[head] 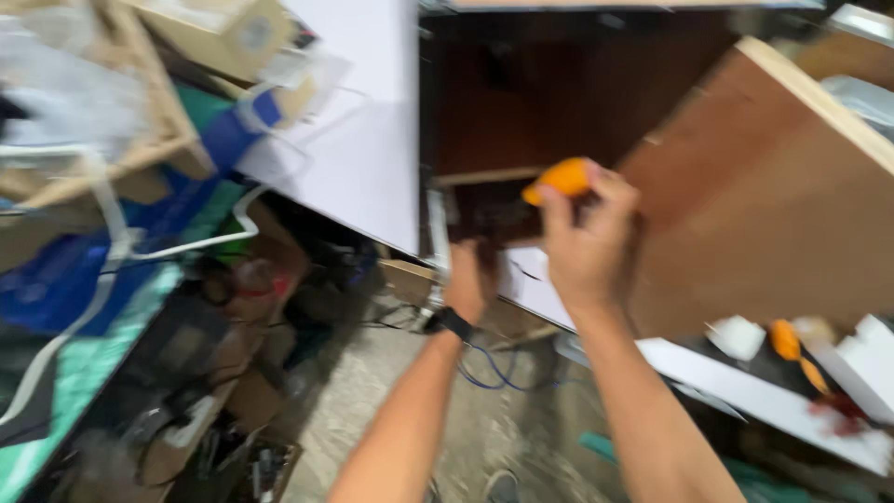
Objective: The person picks screws from a compartment organizer on a cluttered workbench, then uses a screwdriver to drive screws into a wooden cabinet enclosure that has a port panel inside. They use pliers on a cable, retrieve a cable from a plastic storage bin, and coil the cable by hand at the bench.
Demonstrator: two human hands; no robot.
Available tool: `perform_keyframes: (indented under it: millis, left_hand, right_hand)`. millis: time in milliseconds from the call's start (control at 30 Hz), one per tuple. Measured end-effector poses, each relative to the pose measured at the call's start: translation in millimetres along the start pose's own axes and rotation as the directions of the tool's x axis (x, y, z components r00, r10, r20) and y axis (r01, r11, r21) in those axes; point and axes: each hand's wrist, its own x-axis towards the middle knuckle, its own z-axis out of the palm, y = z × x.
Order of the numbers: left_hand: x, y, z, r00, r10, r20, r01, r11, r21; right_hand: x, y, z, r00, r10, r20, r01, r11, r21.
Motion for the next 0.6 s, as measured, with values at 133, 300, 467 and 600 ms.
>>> perform_keyframes:
  millis: [133, 300, 467, 600]
  left_hand:
    - [0, 25, -15, 0.996, -0.014, 0.088, 0.004, 0.993, 0.119]
    - [-42, 102, -27, 0.993, -0.080, 0.086, 0.089, 0.990, -0.106]
    - [-101, 160, 12, 0.881, -0.201, 0.429, 0.281, 0.950, -0.133]
    - [-145, 198, 45, 0.789, -0.133, 0.600, 0.333, 0.913, -0.237]
  right_hand:
    - [-17, -20, -22, 0.997, 0.007, -0.076, 0.015, 0.958, 0.285]
    - [-67, -36, -90, 0.957, 0.242, -0.160, -0.166, 0.908, 0.385]
    - [-130, -3, -178, 0.870, 0.456, -0.189, -0.300, 0.793, 0.529]
    - [-192, 35, -258, 0.718, 0.654, -0.237, -0.259, 0.568, 0.781]
